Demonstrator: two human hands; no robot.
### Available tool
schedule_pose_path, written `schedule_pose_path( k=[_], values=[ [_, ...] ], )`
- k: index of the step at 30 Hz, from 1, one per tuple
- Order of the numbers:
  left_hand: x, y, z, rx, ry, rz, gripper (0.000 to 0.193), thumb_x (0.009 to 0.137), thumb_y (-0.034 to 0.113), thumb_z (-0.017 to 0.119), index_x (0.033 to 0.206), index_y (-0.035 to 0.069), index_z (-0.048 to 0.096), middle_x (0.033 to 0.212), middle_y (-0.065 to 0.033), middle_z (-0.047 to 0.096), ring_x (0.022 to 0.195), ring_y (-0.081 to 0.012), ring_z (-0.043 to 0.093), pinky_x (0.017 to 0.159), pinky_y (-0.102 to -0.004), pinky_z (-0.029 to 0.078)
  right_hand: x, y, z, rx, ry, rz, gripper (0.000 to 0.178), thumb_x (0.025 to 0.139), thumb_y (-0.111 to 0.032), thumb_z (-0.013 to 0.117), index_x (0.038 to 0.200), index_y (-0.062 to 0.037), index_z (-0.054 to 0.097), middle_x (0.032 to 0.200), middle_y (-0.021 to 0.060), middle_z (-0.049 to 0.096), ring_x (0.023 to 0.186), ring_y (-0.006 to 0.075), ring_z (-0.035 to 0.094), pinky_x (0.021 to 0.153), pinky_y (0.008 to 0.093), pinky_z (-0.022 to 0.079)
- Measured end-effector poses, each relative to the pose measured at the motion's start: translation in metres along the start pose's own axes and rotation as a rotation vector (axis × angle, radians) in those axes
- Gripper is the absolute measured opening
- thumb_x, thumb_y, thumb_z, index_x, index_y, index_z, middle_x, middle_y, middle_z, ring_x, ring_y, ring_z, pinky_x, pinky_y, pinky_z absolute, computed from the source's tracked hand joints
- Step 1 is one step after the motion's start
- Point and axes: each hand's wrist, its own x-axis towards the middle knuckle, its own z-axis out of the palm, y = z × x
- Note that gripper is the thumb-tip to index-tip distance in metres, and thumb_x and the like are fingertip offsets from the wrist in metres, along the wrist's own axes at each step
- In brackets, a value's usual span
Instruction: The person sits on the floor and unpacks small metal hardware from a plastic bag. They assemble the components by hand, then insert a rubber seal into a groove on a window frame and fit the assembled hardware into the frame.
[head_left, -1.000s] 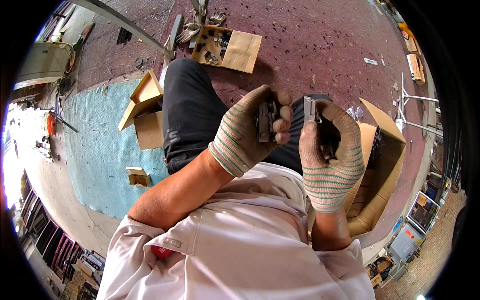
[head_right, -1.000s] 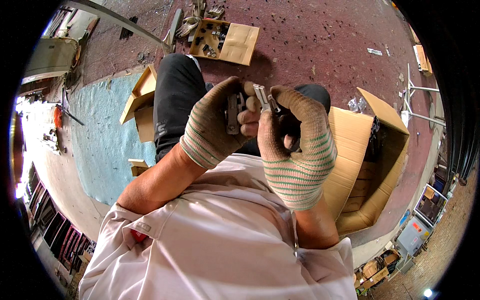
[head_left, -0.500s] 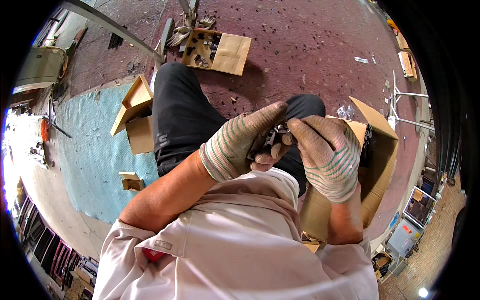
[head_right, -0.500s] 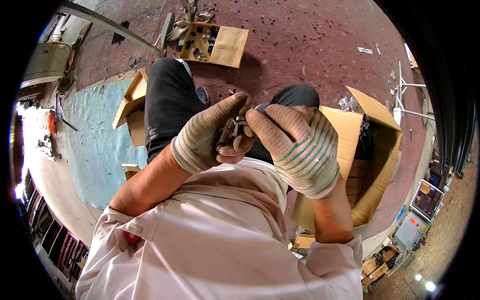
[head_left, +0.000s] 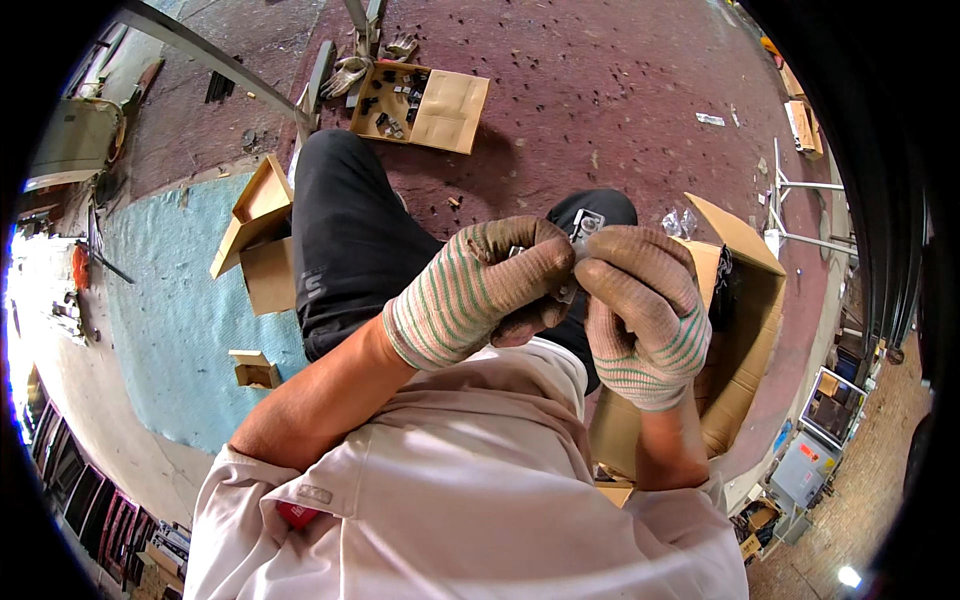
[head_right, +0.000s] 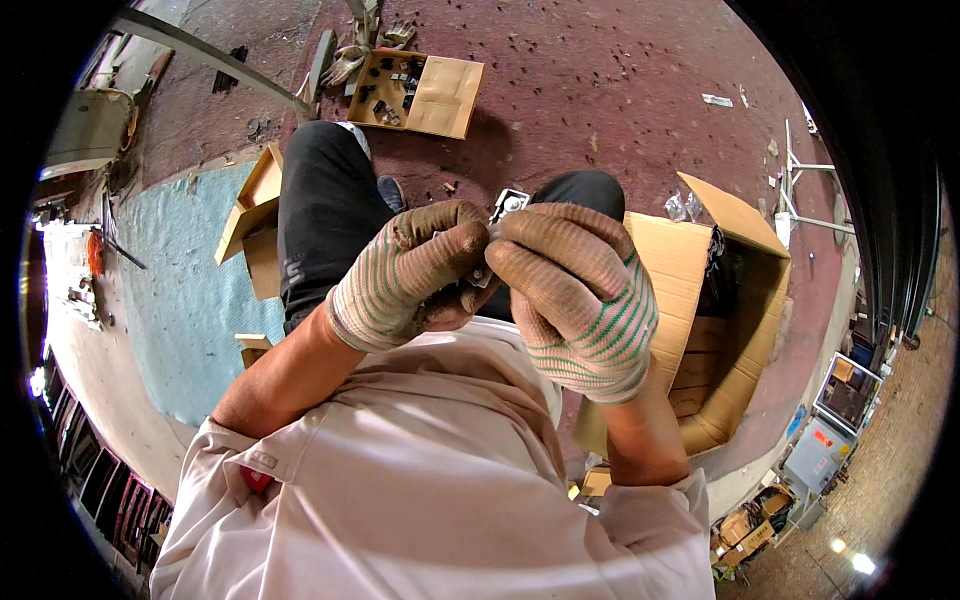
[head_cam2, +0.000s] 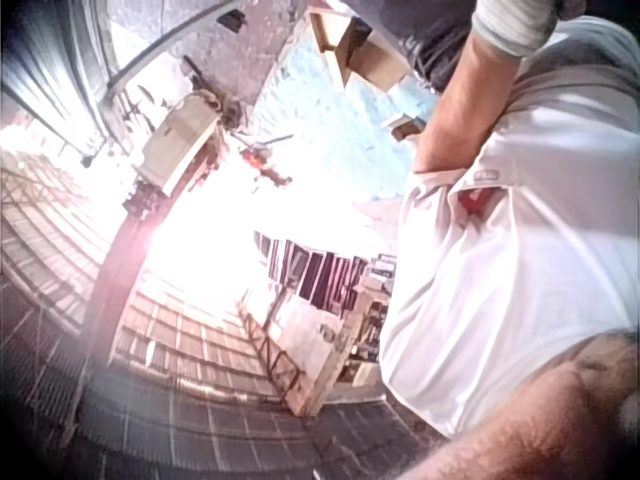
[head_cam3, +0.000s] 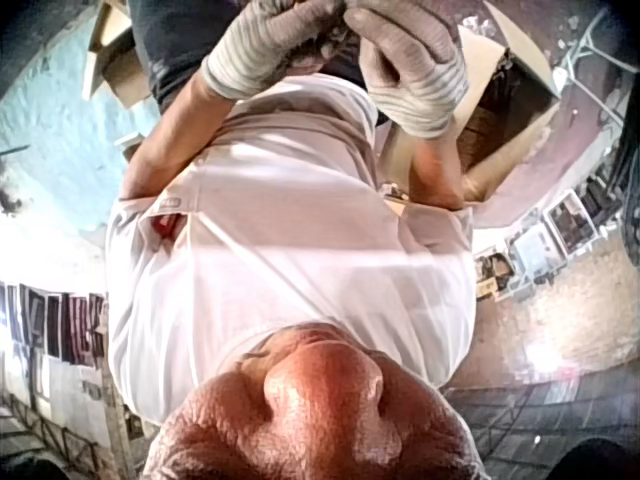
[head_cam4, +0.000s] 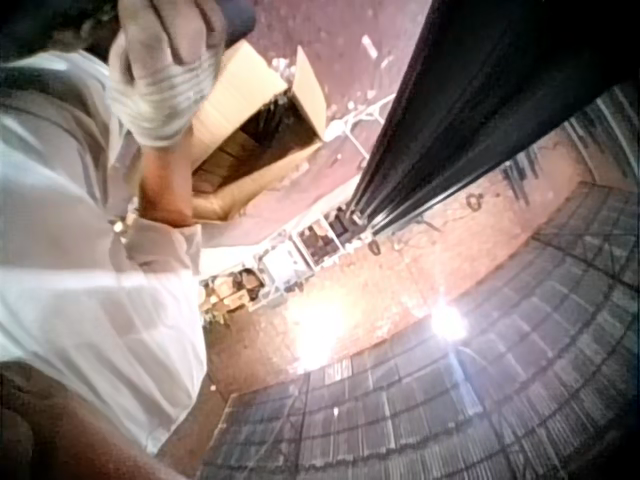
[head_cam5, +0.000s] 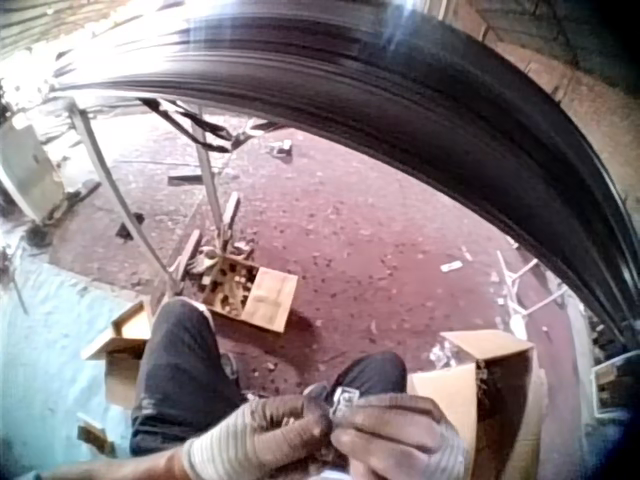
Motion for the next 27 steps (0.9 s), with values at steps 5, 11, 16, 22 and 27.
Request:
schedule_pose_path(
  k=[5, 11, 16, 22, 27],
  values=[
    [-0.001, 0.001, 0.002, 0.085, 0.010, 0.069, 0.027, 0.104, 0.030, 0.058, 0.097, 0.004, 0.063, 0.072, -0.0008, 0.058, 0.056, -0.0048, 0.046, 0.047, -0.0220, 0.034, -0.003, -0.013, 0.001, 0.064, 0.130, 0.231, 0.021, 0.084, -0.002, 0.070, 0.105, -0.0023, 0.067, 0.109, 0.0104, 0.068, 0.083, 0.0145, 0.060, 0.071, 0.0267, 0.049],
    [-0.002, -0.003, 0.004, 0.119, 0.057, 0.107, 0.020, 0.102, 0.024, 0.062, 0.096, 0.005, 0.064, 0.074, 0.0027, 0.059, 0.058, -0.0031, 0.047, 0.049, -0.0207, 0.036, -0.002, -0.017, 0.005, 0.174, 0.159, 0.553, 0.018, 0.079, -0.006, 0.077, 0.094, -0.0054, 0.067, 0.086, 0.0026, 0.063, 0.069, 0.0093, 0.051, 0.062, 0.0249, 0.044],
    [-0.004, -0.003, 0.003, 0.217, 0.090, 0.096, 0.017, 0.101, 0.022, 0.064, 0.100, 0.005, 0.065, 0.076, 0.0047, 0.059, 0.064, -0.0015, 0.047, 0.054, -0.0187, 0.038, 0.003, -0.024, 0.002, 0.228, 0.036, 0.754, 0.011, 0.084, -0.007, 0.075, 0.089, -0.0058, 0.066, 0.079, -0.0004, 0.063, 0.071, 0.0057, 0.053, 0.065, 0.0231, 0.047],
    [-0.002, -0.009, 0.000, 0.221, 0.063, 0.159, 0.022, 0.099, 0.027, 0.067, 0.102, 0.005, 0.063, 0.078, 0.0005, 0.061, 0.059, -0.0040, 0.049, 0.048, -0.0199, 0.036, 0.004, -0.026, 0.001, 0.343, 0.096, 0.835, 0.009, 0.087, -0.007, 0.074, 0.091, -0.0048, 0.067, 0.080, -0.0010, 0.065, 0.074, 0.0050, 0.055, 0.069, 0.0235, 0.049],
    [-0.006, -0.002, 0.004, 0.198, 0.046, 0.103, 0.018, 0.098, 0.019, 0.068, 0.108, 0.003, 0.066, 0.084, 0.0033, 0.065, 0.073, -0.0016, 0.052, 0.062, -0.0189, 0.044, 0.004, -0.027, 0.002, 0.300, 0.165, 0.827, 0.010, 0.087, -0.008, 0.075, 0.091, -0.0047, 0.067, 0.081, -0.0006, 0.065, 0.075, 0.0057, 0.056, 0.071, 0.0244, 0.050]
  ],
)
